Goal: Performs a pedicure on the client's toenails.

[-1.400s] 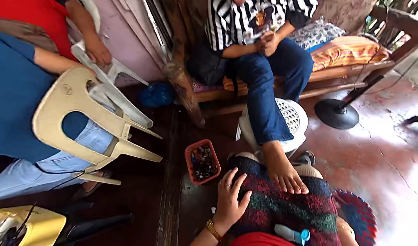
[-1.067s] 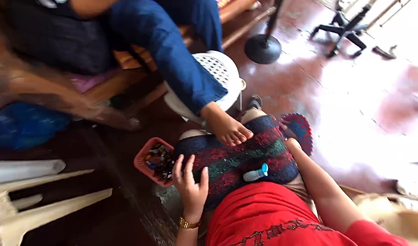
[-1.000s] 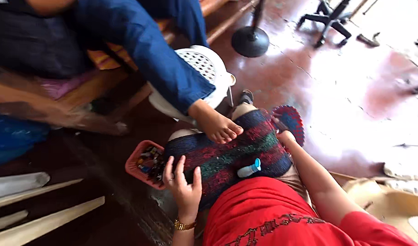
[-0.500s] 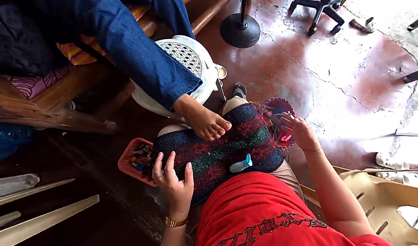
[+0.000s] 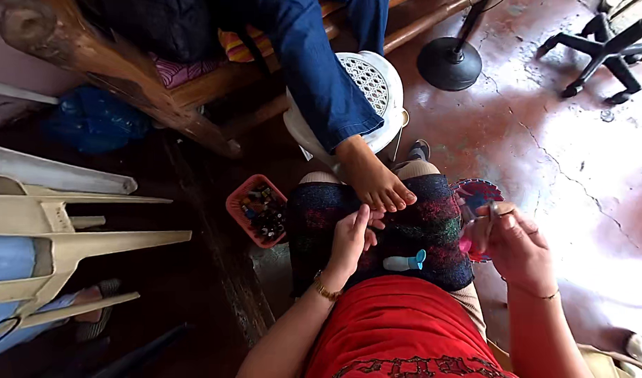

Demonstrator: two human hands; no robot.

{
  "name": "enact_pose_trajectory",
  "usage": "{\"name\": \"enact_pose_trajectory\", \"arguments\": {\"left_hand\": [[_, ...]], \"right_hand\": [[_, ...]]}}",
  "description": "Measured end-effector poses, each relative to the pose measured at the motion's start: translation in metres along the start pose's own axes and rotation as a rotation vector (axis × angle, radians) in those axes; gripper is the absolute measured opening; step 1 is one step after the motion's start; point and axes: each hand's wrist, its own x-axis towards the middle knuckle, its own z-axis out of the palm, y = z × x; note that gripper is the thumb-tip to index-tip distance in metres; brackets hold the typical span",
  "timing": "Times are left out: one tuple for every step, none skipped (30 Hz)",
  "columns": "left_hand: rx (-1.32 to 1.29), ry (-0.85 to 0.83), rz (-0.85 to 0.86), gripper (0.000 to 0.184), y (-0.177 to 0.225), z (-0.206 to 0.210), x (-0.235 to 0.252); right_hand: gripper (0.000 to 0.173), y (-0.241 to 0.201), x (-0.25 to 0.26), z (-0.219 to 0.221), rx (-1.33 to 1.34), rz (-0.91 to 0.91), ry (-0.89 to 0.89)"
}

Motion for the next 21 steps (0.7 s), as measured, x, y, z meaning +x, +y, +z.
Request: {"name": "enact_pose_trajectory", "arguments": {"left_hand": [[-0.113,0.013,-0.049,0.044,0.001,0.004,0.005],[-0.172,0.024,-0.058,0.040,0.001,0.006,0.010],[-0.203,0.029,-0.050,0.035,0.001,0.007,0.013],[-0.234,0.022,-0.045,0.030,0.002,0.007,0.013],[-0.278,-0.001,-0.048,0.024,0.001,0.006,0.012],[-0.329,-0.034,-0.063,0.020,0.001,0.004,0.011],[-0.377,-0.064,-0.083,0.017,0.000,0.001,0.010],[-0.413,-0.088,-0.107,0.018,0.001,-0.002,0.011],[-0.432,-0.104,-0.143,0.024,0.002,-0.004,0.012],[-0.429,-0.112,-0.191,0.032,0.003,-0.006,0.013],[-0.416,-0.115,-0.252,0.040,0.005,-0.007,0.015],[-0.403,-0.119,-0.315,0.045,0.008,-0.007,0.017],[-0.396,-0.121,-0.367,0.047,0.010,-0.006,0.020],[-0.401,-0.118,-0.412,0.046,0.012,-0.005,0.022],[-0.417,-0.113,-0.446,0.043,0.014,-0.004,0.024],[-0.439,-0.103,-0.470,0.038,0.015,-0.003,0.026],[-0.463,-0.089,-0.484,0.033,0.016,-0.002,0.028],[-0.482,-0.070,-0.489,0.028,0.017,-0.002,0.030],[-0.498,-0.057,-0.489,0.022,0.018,-0.002,0.032],[-0.505,-0.055,-0.489,0.017,0.019,-0.002,0.034],[-0.509,-0.056,-0.493,0.014,0.019,-0.003,0.035]], "right_hand": [[0.033,-0.003,0.000,0.009,-0.081,0.012,-0.068],[0.031,-0.005,0.002,0.018,-0.183,0.007,-0.127],[0.030,-0.005,0.004,0.027,-0.289,-0.008,-0.171],[0.029,-0.004,0.005,0.034,-0.373,-0.025,-0.202],[0.028,-0.003,0.006,0.040,-0.431,-0.041,-0.220],[0.028,-0.002,0.006,0.045,-0.478,-0.058,-0.229],[0.028,-0.001,0.007,0.050,-0.527,-0.076,-0.238],[0.027,0.000,0.009,0.053,-0.552,-0.085,-0.254],[0.026,0.001,0.010,0.058,-0.571,-0.091,-0.266],[0.025,0.003,0.012,0.063,-0.580,-0.085,-0.278],[0.024,0.004,0.014,0.069,-0.568,-0.057,-0.294],[0.023,0.005,0.016,0.074,-0.564,-0.021,-0.309],[0.022,0.006,0.018,0.079,-0.577,0.007,-0.312],[0.022,0.007,0.020,0.084,-0.616,0.020,-0.310],[0.022,0.008,0.021,0.087,-0.673,0.024,-0.301],[0.022,0.009,0.022,0.090,-0.738,0.021,-0.285],[0.023,0.010,0.023,0.092,-0.800,0.014,-0.263],[0.024,0.010,0.024,0.094,-0.854,0.005,-0.241],[0.025,0.011,0.025,0.095,-0.905,-0.002,-0.222],[0.025,0.011,0.026,0.096,-0.956,-0.003,-0.206],[0.027,0.011,0.027,0.098,-0.996,-0.003,-0.192]]}}
